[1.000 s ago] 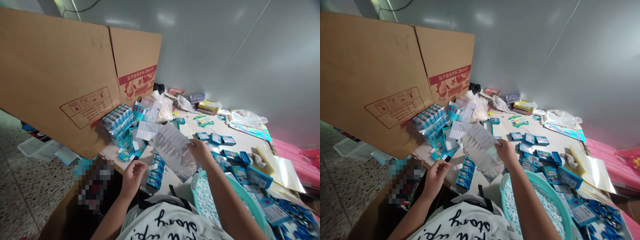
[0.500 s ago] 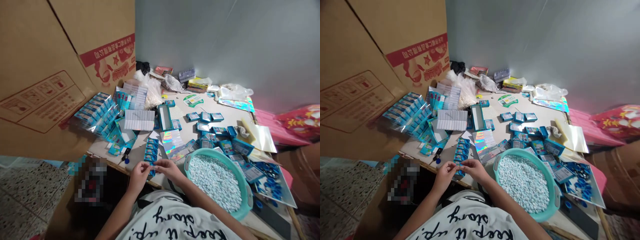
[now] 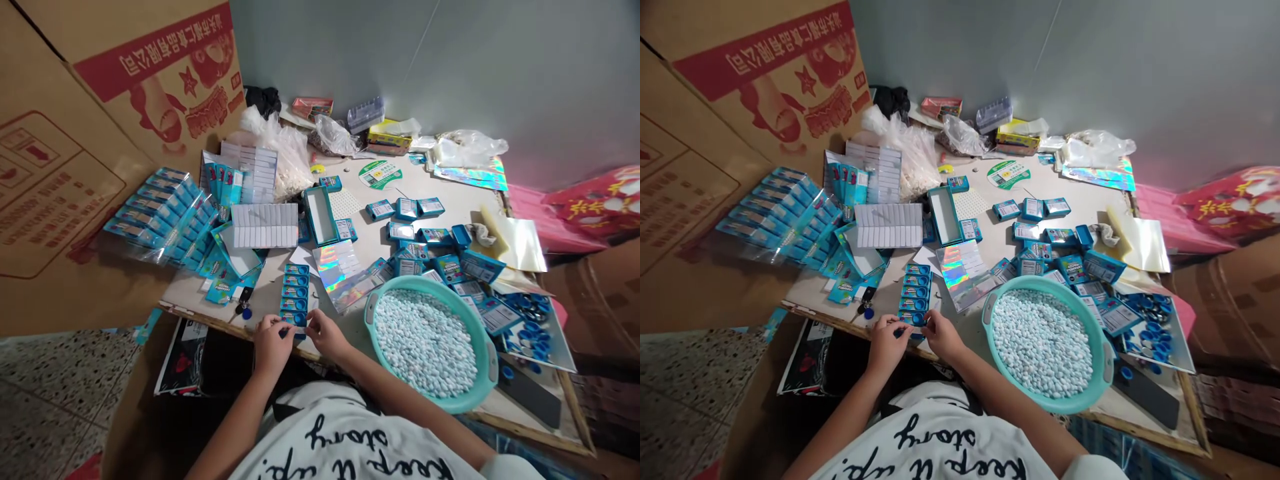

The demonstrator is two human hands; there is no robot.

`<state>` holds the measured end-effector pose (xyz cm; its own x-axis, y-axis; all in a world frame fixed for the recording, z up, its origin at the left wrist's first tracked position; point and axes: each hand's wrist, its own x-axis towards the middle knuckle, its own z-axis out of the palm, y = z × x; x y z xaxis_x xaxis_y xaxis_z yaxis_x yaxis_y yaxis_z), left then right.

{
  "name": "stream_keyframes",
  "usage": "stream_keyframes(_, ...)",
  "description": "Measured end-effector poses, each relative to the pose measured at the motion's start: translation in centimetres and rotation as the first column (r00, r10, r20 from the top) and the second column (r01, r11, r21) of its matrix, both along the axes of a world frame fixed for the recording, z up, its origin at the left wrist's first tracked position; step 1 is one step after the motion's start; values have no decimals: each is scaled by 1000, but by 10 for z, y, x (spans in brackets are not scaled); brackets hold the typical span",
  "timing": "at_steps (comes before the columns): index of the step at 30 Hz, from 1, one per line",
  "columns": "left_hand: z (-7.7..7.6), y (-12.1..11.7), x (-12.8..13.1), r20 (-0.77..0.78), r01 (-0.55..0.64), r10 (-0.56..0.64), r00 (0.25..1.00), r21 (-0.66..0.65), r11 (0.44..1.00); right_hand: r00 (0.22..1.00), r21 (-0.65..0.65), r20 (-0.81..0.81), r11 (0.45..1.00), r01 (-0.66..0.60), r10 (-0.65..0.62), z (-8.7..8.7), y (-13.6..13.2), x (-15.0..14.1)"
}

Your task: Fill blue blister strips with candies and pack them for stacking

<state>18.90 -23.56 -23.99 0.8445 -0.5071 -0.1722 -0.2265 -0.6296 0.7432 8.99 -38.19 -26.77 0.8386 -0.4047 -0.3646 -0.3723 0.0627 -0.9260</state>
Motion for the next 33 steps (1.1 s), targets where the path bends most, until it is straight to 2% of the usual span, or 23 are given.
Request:
stream_keyframes(3, -15, 0, 1, -24, -67, 67, 997, -24, 997, 1000, 118, -3, 993, 15, -14, -14, -1, 0)
stream_keyframes(7, -32, 7, 10, -126, -213, 205, 971, -55, 975, 992, 248, -121, 969, 10, 21, -36, 13, -8)
stream_keyframes(10, -37, 16, 20, -245, -185, 152, 958, -119, 975, 979, 202, -201, 979, -3, 45, -38, 25, -12)
stream_keyframes(12, -34, 23, 23, -266, -180, 130, 955, -171, 969, 975, 71, -220, 997, 3, 13, -27, 20, -12)
stream_keyframes(14, -28, 33, 21, -251, -222, 166, 954, -213, 952, 976, -140, -210, 990, 30, -60, -8, -2, -8)
stream_keyframes(15, -25, 38, 19, -237, -256, 201, 950, -228, 940, 975, -258, -199, 965, 47, -101, 4, -20, -6)
stream_keyframes(18, -16, 54, 11, -185, -363, 322, 928, -263, 894, 962, -558, -207, 829, 36, -180, 38, -85, 4)
stream_keyframes(21, -7, 65, 7, -148, -405, 378, 914, -290, 867, 930, -726, -324, 676, -129, -171, 55, -144, 22)
stream_keyframes(23, 0, 68, 7, -137, -404, 380, 915, -308, 861, 869, -737, -470, 611, -289, -156, 55, -170, 34)
stream_keyframes(27, 16, 70, 4, -136, -416, 394, 909, -344, 842, 673, -592, -733, 585, -555, -102, 42, -193, 47)
stream_keyframes(30, 22, 73, -4, -161, -476, 448, 879, -334, 813, 583, -511, -809, 580, -634, -74, 38, -193, 39)
stream_keyframes(33, 22, 76, -9, -210, -514, 470, 857, -298, 804, 574, -505, -816, 576, -643, -75, 43, -184, 23)
